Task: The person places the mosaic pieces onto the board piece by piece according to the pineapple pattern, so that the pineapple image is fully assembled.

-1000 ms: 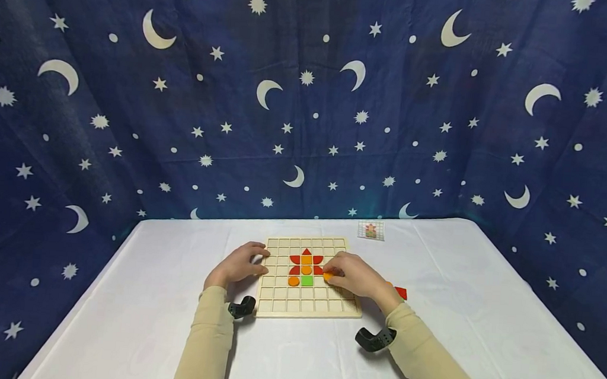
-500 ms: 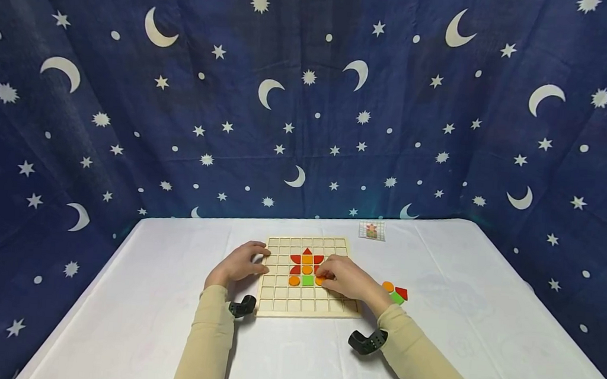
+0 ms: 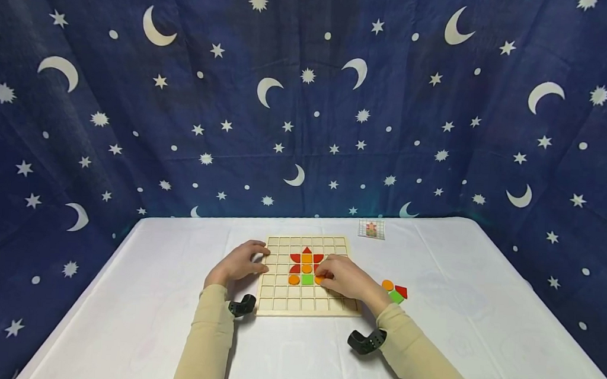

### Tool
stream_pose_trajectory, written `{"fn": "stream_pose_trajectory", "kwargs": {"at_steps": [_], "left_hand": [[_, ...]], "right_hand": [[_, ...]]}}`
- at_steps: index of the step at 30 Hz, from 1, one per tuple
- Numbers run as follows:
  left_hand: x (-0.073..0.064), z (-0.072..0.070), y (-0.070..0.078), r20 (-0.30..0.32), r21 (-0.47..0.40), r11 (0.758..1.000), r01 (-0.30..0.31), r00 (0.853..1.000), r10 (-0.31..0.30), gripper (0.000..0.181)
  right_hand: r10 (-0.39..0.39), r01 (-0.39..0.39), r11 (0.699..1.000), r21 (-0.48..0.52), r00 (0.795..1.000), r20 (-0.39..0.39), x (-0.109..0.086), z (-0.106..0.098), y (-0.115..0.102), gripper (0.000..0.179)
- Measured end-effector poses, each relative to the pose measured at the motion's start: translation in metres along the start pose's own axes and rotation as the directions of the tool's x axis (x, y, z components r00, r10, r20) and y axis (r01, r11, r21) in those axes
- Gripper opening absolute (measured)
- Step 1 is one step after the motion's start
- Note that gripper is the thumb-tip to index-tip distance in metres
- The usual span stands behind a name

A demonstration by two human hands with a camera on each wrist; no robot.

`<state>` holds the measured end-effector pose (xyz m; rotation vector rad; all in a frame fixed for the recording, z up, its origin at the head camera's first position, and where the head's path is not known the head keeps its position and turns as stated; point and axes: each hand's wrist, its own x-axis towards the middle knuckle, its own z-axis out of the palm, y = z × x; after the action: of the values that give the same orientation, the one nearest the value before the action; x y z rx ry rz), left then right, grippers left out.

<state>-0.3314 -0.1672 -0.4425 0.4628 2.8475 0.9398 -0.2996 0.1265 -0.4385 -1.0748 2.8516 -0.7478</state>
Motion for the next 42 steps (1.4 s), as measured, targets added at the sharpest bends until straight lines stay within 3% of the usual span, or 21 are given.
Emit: {"fn": "stream_pose_trajectory", "kwargs": {"at_steps": [10,21,34,42], "left_hand": [[0.001,0.000,-0.002,0.006,0.005,1.000,-0.008,1.000,0.008,0.044],[0.000,0.001,-0.001,0.010,0.006,1.000,-0.002,1.000,0.002,0.044],[0.000,0.000,0.001,0.005,-0.001,1.000,0.000,1.000,0.000,0.043],[0.000,0.001,0.001,0.007,-0.002,1.000,0.003,1.000,-0.003,0.043]], "right_hand": [[0.028,-0.028,1.000,0.000,1.000,-0.008,-0.004,-0.004,0.003,0.017],[0.137,-0.137,0.991,0.008,0.990,-0.022,-0.030,-0.025,0.021,0.019],[0.252,-0.255,0.967,0.028,0.963,0.092,-0.074,-0.076,0.050,0.026],[0.305,-0.312,0.950,0.025,0.941,0.147,-0.085,-0.081,0.060,0.025]]}}
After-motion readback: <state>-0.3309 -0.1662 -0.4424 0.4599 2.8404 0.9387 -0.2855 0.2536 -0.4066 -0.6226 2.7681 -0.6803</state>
